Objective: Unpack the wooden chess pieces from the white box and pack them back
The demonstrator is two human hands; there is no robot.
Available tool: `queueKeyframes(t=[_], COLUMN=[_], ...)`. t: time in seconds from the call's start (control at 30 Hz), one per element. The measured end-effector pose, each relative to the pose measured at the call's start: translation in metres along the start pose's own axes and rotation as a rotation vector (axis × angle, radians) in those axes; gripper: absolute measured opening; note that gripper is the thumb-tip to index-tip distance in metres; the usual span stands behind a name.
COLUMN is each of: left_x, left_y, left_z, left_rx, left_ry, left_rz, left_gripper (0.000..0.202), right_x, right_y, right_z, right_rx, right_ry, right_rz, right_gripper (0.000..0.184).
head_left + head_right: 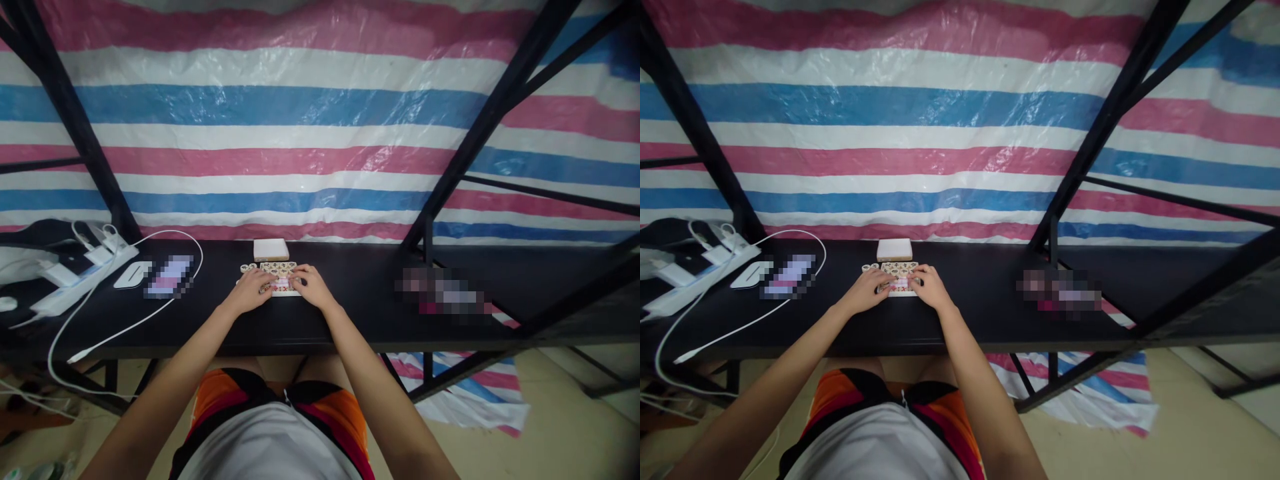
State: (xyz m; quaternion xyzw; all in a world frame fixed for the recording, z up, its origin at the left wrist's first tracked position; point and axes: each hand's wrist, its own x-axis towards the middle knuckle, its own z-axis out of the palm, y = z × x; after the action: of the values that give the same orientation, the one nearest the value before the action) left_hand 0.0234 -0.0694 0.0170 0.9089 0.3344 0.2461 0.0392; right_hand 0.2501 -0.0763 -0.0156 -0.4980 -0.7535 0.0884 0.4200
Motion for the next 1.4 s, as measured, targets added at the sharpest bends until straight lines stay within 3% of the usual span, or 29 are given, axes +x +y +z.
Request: queueKeyframes(t=[0.2, 0.77, 1.17, 1.27, 1.4], left_x=[-0.001, 0.003, 0.003, 0.003, -0.002], left_y=[-0.001, 0.001, 0.007, 0.006, -0.012], left_z=[0.002, 0.007, 0.0, -0.003, -0.011], left_rx=[0.025, 0.075, 0.111, 0.12, 0.194], left_ry=[0.048, -0.06, -0.023, 0.007, 0.094], left_rz=[-0.032, 0.051, 0.08, 0.006, -0.275], left_gripper=[0.03, 0.042, 0.035, 0.037, 0.036], right_x=[0.001, 0.0, 0.0, 0.002, 0.004], right_y=[0.004, -0.002, -0.005, -0.001, 0.012], right_z=[0.001, 0.004, 0.003, 0.001, -0.001], right_rx=[-0.015, -0.04, -0.08, -0.032, -0.011], right_ry=[-0.019, 0.068, -0.01, 0.046, 0.139], right_rz=[0.007, -0.017, -0.052, 0.001, 0.139], right_gripper=[0.015, 0.017, 0.018, 0.016, 0.018])
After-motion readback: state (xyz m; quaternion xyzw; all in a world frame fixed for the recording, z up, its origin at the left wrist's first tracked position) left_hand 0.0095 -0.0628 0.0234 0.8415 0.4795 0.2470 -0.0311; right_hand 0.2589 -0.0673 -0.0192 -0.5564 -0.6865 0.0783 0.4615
